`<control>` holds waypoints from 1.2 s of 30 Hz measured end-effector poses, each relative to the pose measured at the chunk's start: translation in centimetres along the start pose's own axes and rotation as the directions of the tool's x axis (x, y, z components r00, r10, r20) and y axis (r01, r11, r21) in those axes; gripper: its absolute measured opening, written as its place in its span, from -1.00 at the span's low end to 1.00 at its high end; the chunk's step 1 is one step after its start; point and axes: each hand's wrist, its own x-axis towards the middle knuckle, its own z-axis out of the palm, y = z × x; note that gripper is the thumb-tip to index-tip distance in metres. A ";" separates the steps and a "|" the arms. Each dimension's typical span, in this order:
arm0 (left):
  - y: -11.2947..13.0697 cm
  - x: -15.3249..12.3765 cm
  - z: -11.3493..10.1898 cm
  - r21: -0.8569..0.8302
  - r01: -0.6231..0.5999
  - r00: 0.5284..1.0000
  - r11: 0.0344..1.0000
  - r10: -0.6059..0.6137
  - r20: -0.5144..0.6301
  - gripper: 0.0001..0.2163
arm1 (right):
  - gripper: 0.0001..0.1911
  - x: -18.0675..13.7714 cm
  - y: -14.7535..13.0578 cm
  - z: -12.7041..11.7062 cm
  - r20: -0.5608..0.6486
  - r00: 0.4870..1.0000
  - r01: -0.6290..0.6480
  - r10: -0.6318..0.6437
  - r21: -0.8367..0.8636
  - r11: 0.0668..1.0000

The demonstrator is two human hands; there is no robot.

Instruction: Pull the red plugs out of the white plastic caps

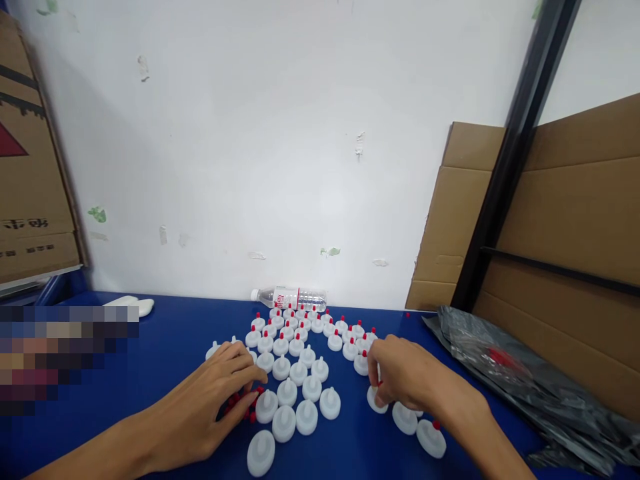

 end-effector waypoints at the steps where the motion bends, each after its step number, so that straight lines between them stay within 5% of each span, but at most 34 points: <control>1: 0.0 0.0 0.0 0.001 0.007 1.000 1.000 -0.007 -0.005 -0.86 | -0.77 0.1 -0.4 0.2 0.003 1.000 0.025 -0.025 0.009 1.000; 6: -0.2 0.0 0.0 0.003 0.037 0.999 0.999 -0.037 -0.013 -0.83 | -0.57 0.1 -1.8 0.8 -0.058 0.992 0.115 -0.115 -0.003 0.993; 21: -0.4 -0.2 0.2 0.003 0.030 0.998 1.000 -0.030 -0.059 -0.81 | -0.93 -0.4 -3.0 1.4 -0.091 0.992 0.067 -0.092 -0.245 0.967; 28: -0.4 0.0 0.2 -0.007 0.026 0.995 1.000 -0.027 -0.095 -0.82 | -0.80 0.7 -4.4 1.3 -0.220 0.970 0.016 -0.100 -0.356 0.934; 31: -0.2 0.0 0.1 -0.022 0.033 0.992 0.999 -0.036 -0.119 -0.81 | -0.82 1.1 -5.0 1.2 -0.343 0.918 0.060 -0.198 -0.373 0.926; 36: 0.1 -0.4 0.0 -0.072 0.026 0.987 0.997 -0.037 -0.154 -0.85 | -0.80 0.5 -6.7 2.3 -0.525 0.693 0.383 -0.494 -0.313 0.869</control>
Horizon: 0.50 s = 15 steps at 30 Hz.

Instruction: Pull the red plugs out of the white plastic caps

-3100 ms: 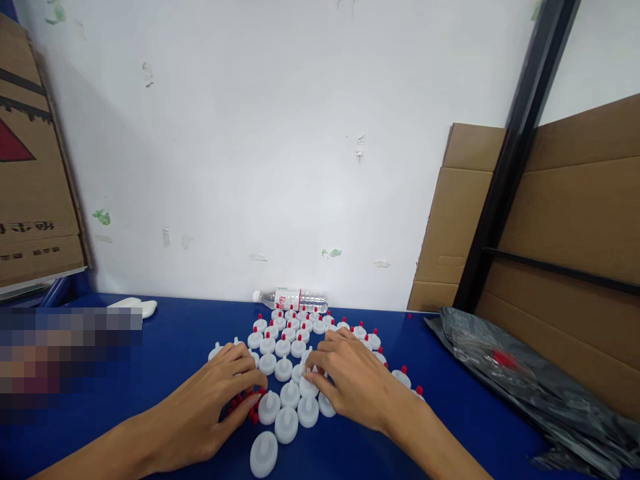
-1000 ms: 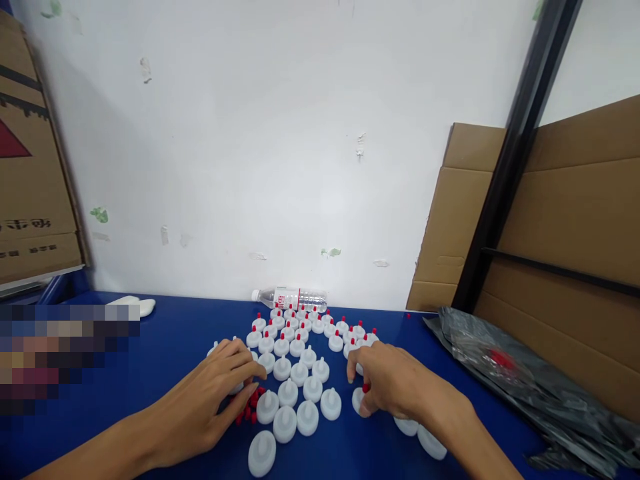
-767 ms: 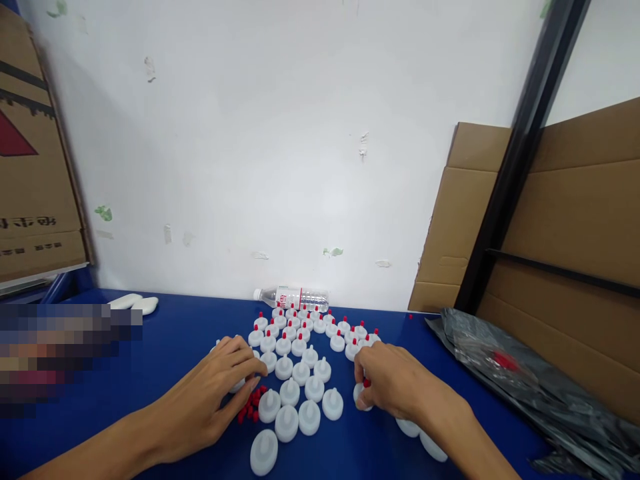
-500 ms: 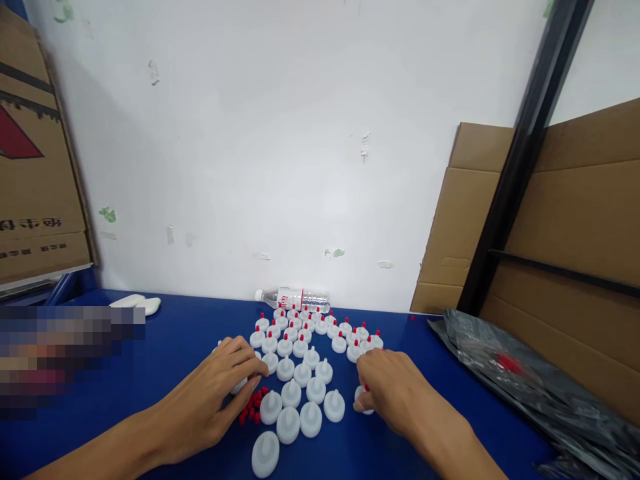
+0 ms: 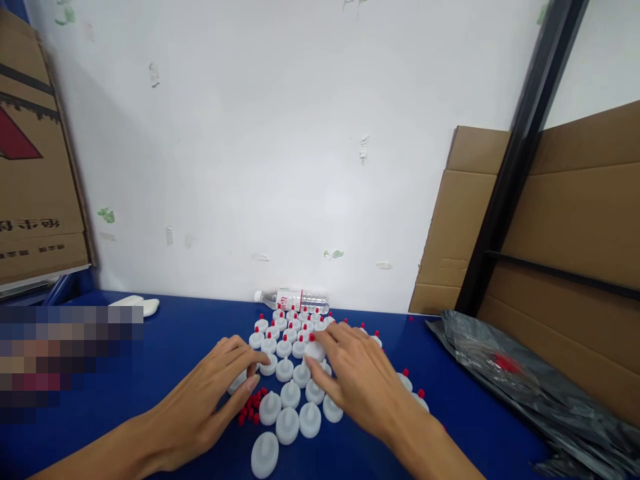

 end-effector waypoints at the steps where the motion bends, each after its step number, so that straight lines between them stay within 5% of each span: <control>1: 0.0 -0.1 0.0 -0.010 0.000 1.000 1.000 0.000 -0.003 -0.86 | -0.80 -0.1 -0.6 0.2 -0.021 0.998 0.056 -0.055 0.058 0.997; 8: 1.0 -0.2 0.2 -0.021 -0.081 0.995 0.997 0.082 0.053 -0.98 | -0.83 -0.5 -4.5 1.7 -0.083 0.935 0.352 -0.345 0.100 0.931; 15: 1.7 -0.3 0.1 -0.073 -0.197 0.976 0.978 0.202 0.077 -0.81 | -0.89 -0.5 -4.3 1.7 -0.220 0.898 0.404 -0.381 0.069 0.912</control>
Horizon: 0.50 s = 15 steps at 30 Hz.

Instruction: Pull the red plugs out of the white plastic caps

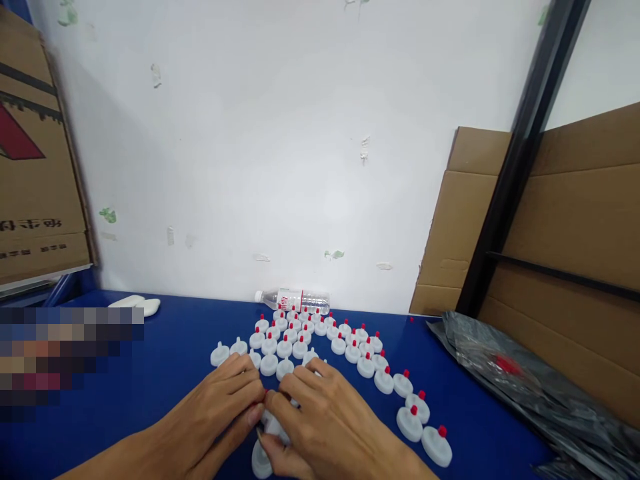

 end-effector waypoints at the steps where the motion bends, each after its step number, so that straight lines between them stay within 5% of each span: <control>1: -0.1 -0.1 0.1 -0.022 0.003 1.000 1.000 -0.003 -0.002 -0.78 | -0.89 0.0 0.1 -0.1 0.005 1.000 0.006 -0.006 0.001 1.000; 7: -0.8 -1.2 1.8 -0.231 0.147 0.976 0.962 -0.179 -0.126 -0.66 | -0.90 0.6 0.2 -0.9 0.021 0.998 0.057 -0.056 -0.044 0.997; 11: -0.8 -1.0 1.6 -0.450 0.333 0.911 0.828 -0.407 -0.073 -0.59 | -0.88 0.6 1.3 -2.1 -0.011 0.999 0.038 -0.039 -0.123 0.992; 15: -1.3 -0.2 -0.5 -0.444 0.324 0.884 0.835 -0.435 -0.173 -0.54 | -0.81 -0.3 4.4 -3.1 -0.050 0.988 -0.154 0.147 -0.238 0.959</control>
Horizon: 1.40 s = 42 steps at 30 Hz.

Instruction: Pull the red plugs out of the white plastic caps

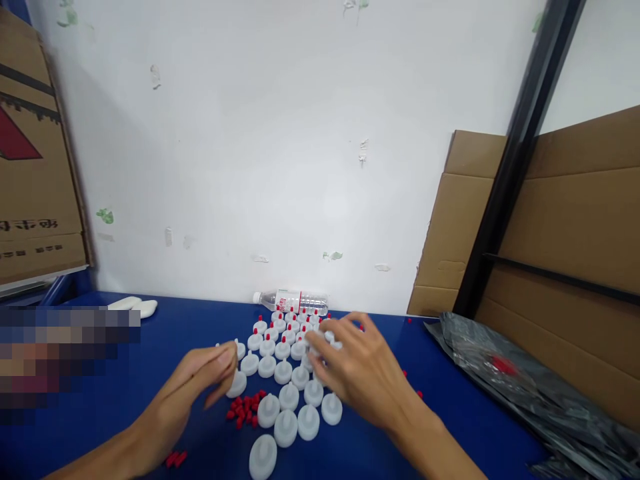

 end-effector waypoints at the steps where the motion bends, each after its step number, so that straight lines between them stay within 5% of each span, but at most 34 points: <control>1: 0.1 0.3 -0.4 0.092 -0.052 0.998 0.994 0.053 -0.016 -0.56 | -0.80 -0.2 0.8 0.2 0.024 0.997 -0.078 0.079 -0.025 0.997; 6: -0.1 1.0 -0.2 0.441 -0.283 0.959 0.851 0.253 0.127 -0.78 | -0.81 -1.1 2.5 1.8 0.254 0.931 -0.272 0.264 -0.004 0.962; 11: -0.4 0.6 0.5 0.467 -0.303 0.951 0.831 0.228 0.211 -0.87 | -0.88 -1.5 2.0 2.8 0.355 0.887 -0.324 0.295 0.024 0.946; 25: -0.8 0.4 0.5 0.494 -0.303 0.951 0.815 0.225 0.212 -0.78 | -0.87 -2.0 1.9 1.5 0.550 0.778 -0.398 0.302 0.060 0.915; 30: -1.0 0.4 0.5 0.496 -0.299 0.952 0.815 0.216 0.219 -0.77 | -0.62 -1.6 2.4 1.4 0.488 0.810 -0.372 0.327 -0.004 0.928; 42: -1.0 0.4 0.6 0.487 -0.286 0.952 0.825 0.187 0.242 -0.78 | -0.54 -2.8 2.1 3.8 0.496 0.822 -0.337 0.280 0.026 0.941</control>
